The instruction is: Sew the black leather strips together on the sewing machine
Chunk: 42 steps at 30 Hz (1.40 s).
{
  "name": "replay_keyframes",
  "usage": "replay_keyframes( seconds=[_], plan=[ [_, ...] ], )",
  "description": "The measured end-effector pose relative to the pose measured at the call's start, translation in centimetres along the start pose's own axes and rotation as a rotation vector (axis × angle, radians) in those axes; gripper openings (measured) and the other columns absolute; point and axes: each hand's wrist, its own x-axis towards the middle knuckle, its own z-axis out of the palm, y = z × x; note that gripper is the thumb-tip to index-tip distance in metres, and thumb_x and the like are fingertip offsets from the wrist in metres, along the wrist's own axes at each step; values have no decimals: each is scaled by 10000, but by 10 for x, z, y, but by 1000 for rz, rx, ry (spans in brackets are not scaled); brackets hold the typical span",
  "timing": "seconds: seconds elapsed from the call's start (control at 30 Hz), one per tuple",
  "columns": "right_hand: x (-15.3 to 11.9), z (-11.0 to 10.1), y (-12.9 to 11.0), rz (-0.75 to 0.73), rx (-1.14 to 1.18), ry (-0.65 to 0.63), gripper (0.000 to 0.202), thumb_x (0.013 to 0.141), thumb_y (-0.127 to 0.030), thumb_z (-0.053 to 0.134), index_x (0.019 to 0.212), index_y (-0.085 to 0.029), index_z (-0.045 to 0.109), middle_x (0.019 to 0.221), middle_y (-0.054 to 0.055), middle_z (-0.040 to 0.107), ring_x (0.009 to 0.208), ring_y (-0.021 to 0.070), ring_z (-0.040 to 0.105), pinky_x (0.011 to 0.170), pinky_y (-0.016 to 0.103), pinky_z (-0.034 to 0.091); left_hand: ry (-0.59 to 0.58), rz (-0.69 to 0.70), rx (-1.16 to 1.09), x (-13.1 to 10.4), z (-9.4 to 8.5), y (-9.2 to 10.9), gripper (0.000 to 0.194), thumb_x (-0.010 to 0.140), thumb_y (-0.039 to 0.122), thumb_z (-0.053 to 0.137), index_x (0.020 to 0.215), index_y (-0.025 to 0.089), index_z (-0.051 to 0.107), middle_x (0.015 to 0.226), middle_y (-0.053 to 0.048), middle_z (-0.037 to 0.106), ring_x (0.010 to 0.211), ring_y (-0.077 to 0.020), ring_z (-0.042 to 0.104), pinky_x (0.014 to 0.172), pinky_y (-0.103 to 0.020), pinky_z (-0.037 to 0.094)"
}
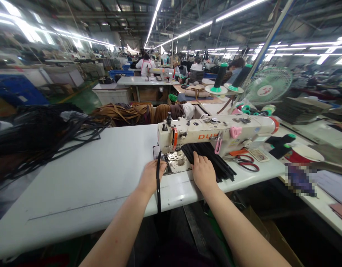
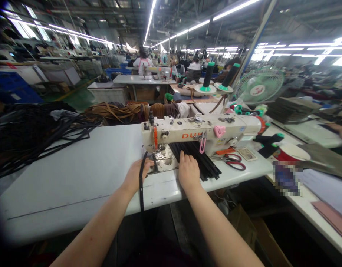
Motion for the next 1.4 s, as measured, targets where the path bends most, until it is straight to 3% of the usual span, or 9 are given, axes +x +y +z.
replay_keyframes(
  seconds=[0.23,0.37,0.47,0.6,0.7,0.8,0.97,1.17,1.4],
  plan=[
    [9,-7,-4,143,206,-56,177,940,-96,550,1041,-54,690,1072,232,639,979,346,621,862,408,468,-12,69,110,-1,3,-3,263,1024,287,498,1047,244,757,1138,-43,752,1125,-248,672,1079,-447,504],
    [20,-12,7,261,470,-59,162,905,-115,556,988,-88,692,1025,206,664,990,341,646,852,398,485,5,109,148,-3,8,-10,273,912,111,569,1058,232,765,1165,-33,749,1155,-251,663,1116,-458,496],
    [16,-16,12,341,765,-89,180,902,-201,524,998,-128,658,915,145,683,856,276,680,682,322,513,26,131,160,-4,9,-11,294,893,84,575,1070,219,767,1167,-37,752,1153,-251,667,1122,-462,496],
    [-15,-22,5,378,1135,-161,291,867,-376,505,1019,-142,588,850,100,666,559,174,581,437,243,373,11,155,215,-8,7,-4,266,916,138,598,1114,211,762,1192,-54,747,1182,-265,655,1119,-485,493],
    [-51,-23,-7,469,1480,-217,479,799,-525,644,1060,-125,614,712,25,586,446,101,388,396,208,232,-11,161,248,-10,6,2,262,937,161,588,1125,219,762,1196,-63,745,1191,-269,651,1102,-496,496],
    [-83,-21,-18,606,1759,-303,597,778,-599,777,1103,-110,668,683,18,578,460,86,362,403,193,186,-5,162,230,-11,5,7,263,944,164,583,1120,234,765,1171,-56,753,1173,-256,660,1090,-485,497],
    [-112,-14,-23,661,1789,-282,564,787,-621,829,1010,-116,715,725,46,624,525,100,443,426,189,285,-7,131,228,-11,3,11,242,952,187,595,1115,245,763,1169,-45,753,1175,-258,655,1102,-507,469],
    [-119,-14,-29,628,1765,-337,581,715,-654,876,918,-159,651,756,48,660,572,164,591,453,223,431,-47,70,270,-12,2,15,254,953,207,604,1173,227,731,1254,-75,714,1260,-270,601,1155,-520,417],
    [-120,-13,-32,656,1762,-393,645,683,-678,889,972,-181,597,718,11,644,547,166,604,430,212,434,-92,-60,413,-10,3,16,342,980,307,605,1317,256,640,1423,-63,609,1450,-315,398,1217,-594,310]
  ],
)
